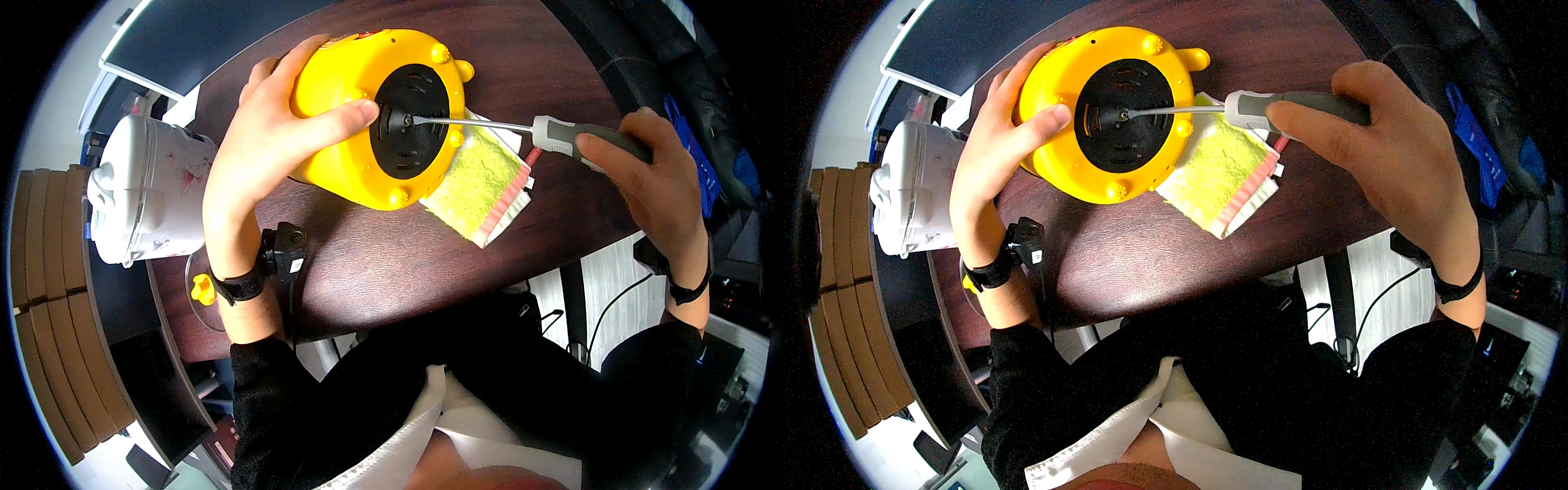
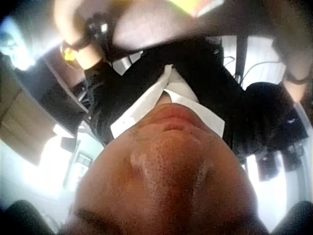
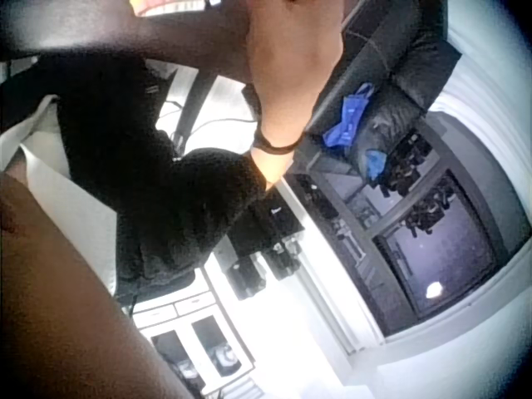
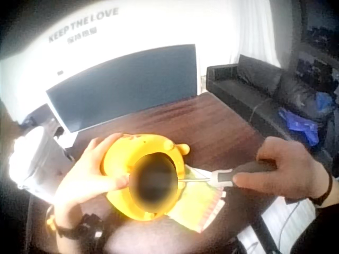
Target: The person uses a screwdriver to remove and then reinstall a screw on the bottom of a yellow appliance. They hold the appliance steady with one hand while manipulating the screw with the other.
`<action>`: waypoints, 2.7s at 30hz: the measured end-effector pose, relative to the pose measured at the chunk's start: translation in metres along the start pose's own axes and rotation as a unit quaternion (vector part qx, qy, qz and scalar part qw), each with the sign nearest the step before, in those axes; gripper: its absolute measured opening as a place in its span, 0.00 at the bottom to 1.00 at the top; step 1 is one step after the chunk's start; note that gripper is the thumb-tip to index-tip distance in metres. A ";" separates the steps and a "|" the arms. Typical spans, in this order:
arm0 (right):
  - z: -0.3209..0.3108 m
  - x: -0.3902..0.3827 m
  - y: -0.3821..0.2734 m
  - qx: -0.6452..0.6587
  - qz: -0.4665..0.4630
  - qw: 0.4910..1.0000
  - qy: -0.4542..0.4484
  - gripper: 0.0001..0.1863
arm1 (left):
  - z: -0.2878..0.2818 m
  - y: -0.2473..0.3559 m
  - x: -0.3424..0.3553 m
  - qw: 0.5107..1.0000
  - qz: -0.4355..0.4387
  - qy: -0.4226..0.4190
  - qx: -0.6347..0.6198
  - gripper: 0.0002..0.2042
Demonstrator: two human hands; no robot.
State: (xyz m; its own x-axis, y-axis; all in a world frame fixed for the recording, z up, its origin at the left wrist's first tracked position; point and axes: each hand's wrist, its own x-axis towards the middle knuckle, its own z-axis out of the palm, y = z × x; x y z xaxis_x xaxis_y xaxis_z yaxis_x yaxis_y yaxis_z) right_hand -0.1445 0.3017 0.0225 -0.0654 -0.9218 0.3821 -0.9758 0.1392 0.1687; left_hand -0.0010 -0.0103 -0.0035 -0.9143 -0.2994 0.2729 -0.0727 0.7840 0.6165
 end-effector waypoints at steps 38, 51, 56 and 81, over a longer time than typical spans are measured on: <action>-0.003 -0.007 -0.032 0.323 0.273 0.906 -0.028 0.20 | 0.004 -0.003 0.000 0.998 -0.004 0.031 0.047 0.44; -0.006 -0.004 -0.027 0.479 0.399 0.772 -0.122 0.13 | -0.001 -0.011 0.001 0.999 -0.001 0.005 0.052 0.36; 0.001 -0.007 -0.030 0.459 0.418 0.781 -0.062 0.08 | 0.001 -0.008 0.001 0.997 0.014 0.006 0.072 0.36; -0.018 0.012 -0.018 0.263 0.178 0.948 -0.031 0.14 | 0.001 -0.014 0.002 0.999 0.013 0.020 0.048 0.42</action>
State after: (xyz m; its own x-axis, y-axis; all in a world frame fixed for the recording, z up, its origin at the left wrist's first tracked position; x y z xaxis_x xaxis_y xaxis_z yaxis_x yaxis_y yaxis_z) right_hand -0.1235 0.2951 0.0404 -0.4055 -0.8724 0.2730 -0.8580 0.2603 -0.4428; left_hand -0.0023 -0.0214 -0.0125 -0.8998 -0.2978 0.3188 -0.0881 0.8398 0.5358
